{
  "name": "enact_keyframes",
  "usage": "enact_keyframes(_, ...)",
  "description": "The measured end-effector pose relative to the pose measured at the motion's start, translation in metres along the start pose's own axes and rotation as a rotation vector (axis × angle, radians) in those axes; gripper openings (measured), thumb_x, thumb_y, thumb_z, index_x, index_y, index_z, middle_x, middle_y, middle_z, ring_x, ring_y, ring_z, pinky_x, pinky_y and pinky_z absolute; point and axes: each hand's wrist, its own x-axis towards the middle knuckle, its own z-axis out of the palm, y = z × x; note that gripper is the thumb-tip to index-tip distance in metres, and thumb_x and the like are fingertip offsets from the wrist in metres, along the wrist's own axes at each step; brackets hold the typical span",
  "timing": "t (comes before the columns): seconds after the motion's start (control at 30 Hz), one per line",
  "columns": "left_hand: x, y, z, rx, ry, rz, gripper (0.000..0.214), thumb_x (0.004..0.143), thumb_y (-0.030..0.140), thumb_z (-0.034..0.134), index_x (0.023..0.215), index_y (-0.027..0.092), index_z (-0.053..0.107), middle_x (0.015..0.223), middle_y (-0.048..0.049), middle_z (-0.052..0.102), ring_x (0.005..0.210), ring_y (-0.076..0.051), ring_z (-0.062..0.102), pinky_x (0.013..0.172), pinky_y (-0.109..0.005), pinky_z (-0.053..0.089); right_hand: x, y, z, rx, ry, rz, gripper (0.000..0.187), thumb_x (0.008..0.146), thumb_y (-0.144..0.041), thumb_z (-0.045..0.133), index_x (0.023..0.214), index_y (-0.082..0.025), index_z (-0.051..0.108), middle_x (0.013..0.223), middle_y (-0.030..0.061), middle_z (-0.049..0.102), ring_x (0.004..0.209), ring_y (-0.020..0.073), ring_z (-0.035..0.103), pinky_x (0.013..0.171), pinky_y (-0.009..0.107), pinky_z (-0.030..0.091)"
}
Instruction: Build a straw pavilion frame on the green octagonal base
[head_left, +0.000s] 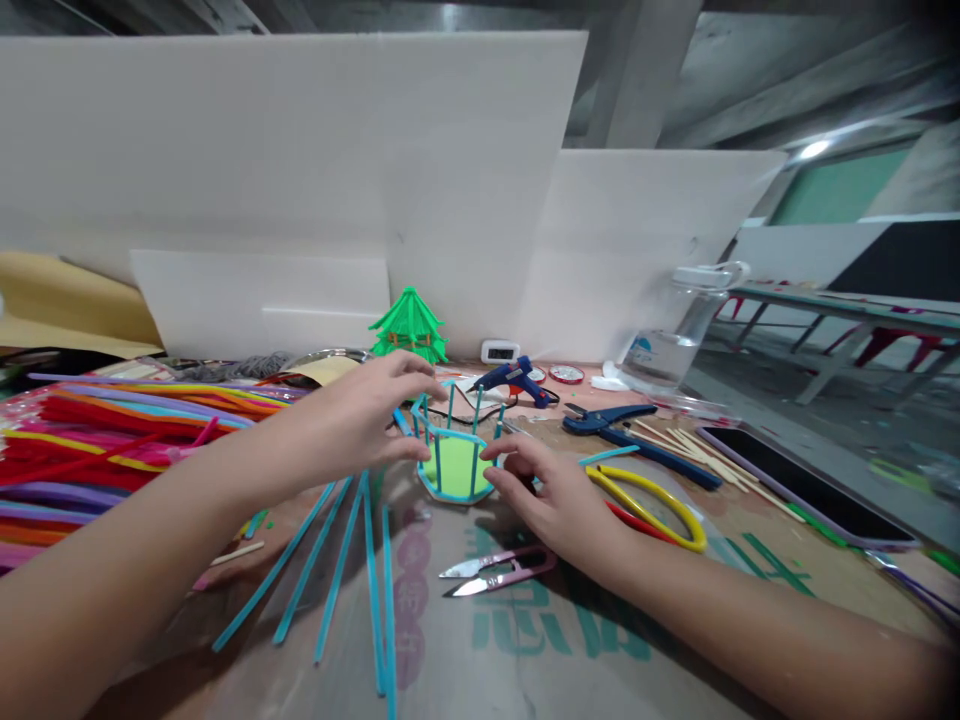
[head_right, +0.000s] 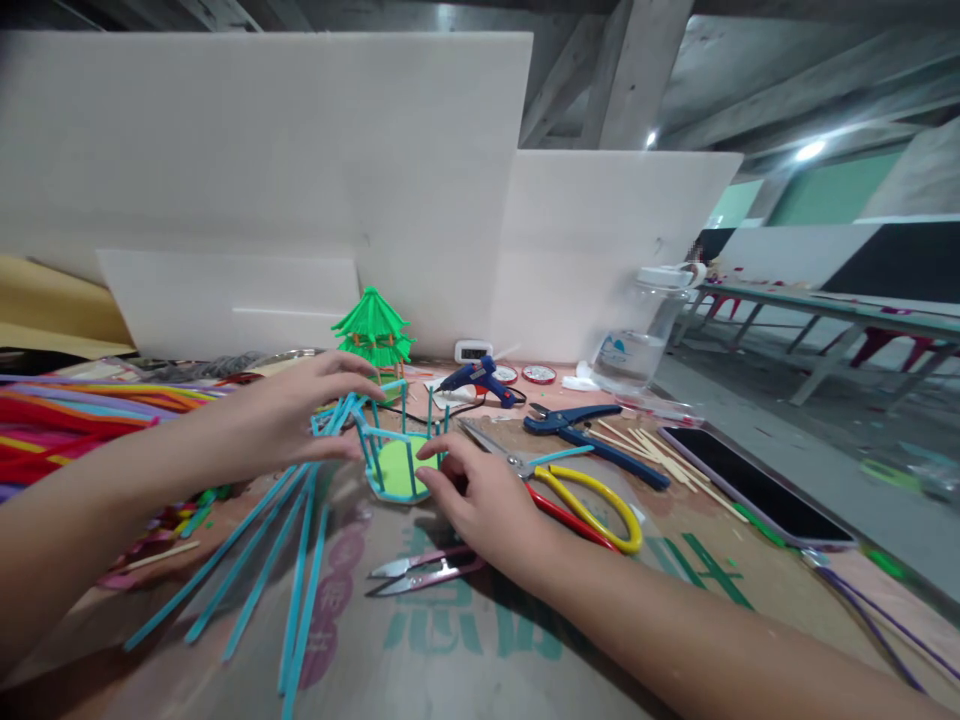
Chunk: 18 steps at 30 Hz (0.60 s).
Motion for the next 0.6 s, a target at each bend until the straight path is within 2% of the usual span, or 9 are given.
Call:
enact_keyframes(0.1, -0.001, 0.003, 0.009, -0.085, -0.037, -0.008, 0.063, 0.076, 0.034, 0.084, 0.132, 0.027, 0.055, 0.147, -0.0119, 0.047, 0.133, -0.029, 0.053, 0.107, -0.043, 0.049, 0.0, 0.0, -0.006, -0.018, 0.068, -0.05, 0.017, 0.096, -0.036, 0.054, 0.099, -0.021, 0.062, 0.062, -0.0046, 0.053, 0.056, 0.0133, 0.05, 0.053, 0.025, 0.037)
enact_keyframes(0.27, 0.003, 0.011, 0.015, -0.161, -0.061, -0.021, 0.05, 0.08, 0.022, 0.08, 0.124, 0.027, 0.056, 0.147, -0.0109, 0.044, 0.135, -0.028, 0.052, 0.106, -0.043, 0.05, 0.011, -0.017, -0.026, -0.072, 0.153, -0.227, 0.013, 0.097, -0.032, 0.055, 0.096, -0.022, 0.064, 0.072, -0.0004, 0.063, 0.063, 0.0139, 0.056, 0.057, 0.026, 0.043)
enact_keyframes(0.33, 0.003, 0.013, 0.018, -0.161, -0.043, -0.001, 0.043, 0.083, 0.021, 0.076, 0.121, 0.026, 0.057, 0.146, -0.0105, 0.046, 0.135, -0.027, 0.051, 0.106, -0.042, 0.05, 0.02, -0.029, -0.035, -0.108, 0.141, -0.297, 0.012, 0.097, -0.029, 0.055, 0.097, -0.022, 0.065, 0.075, 0.0009, 0.067, 0.064, 0.0138, 0.058, 0.058, 0.026, 0.044)
enact_keyframes(0.47, 0.001, 0.014, 0.026, -0.11, 0.0, -0.008, 0.037, 0.088, 0.031, 0.071, 0.123, 0.025, 0.059, 0.143, -0.0112, 0.049, 0.132, -0.028, 0.053, 0.104, -0.046, 0.05, 0.041, -0.048, -0.044, -0.23, 0.095, -0.446, 0.013, 0.096, -0.021, 0.056, 0.098, -0.022, 0.069, 0.087, 0.0039, 0.071, 0.079, 0.0168, 0.062, 0.071, 0.03, 0.047)
enact_keyframes(0.6, 0.002, 0.018, 0.027, -0.07, 0.0, -0.032, 0.031, 0.091, 0.036, 0.067, 0.117, 0.02, 0.065, 0.136, -0.0142, 0.055, 0.127, -0.03, 0.056, 0.102, -0.048, 0.051, 0.049, -0.045, -0.039, -0.304, 0.051, -0.537, 0.012, 0.095, -0.018, 0.06, 0.096, -0.021, 0.072, 0.094, 0.005, 0.075, 0.092, 0.0209, 0.063, 0.081, 0.035, 0.048)
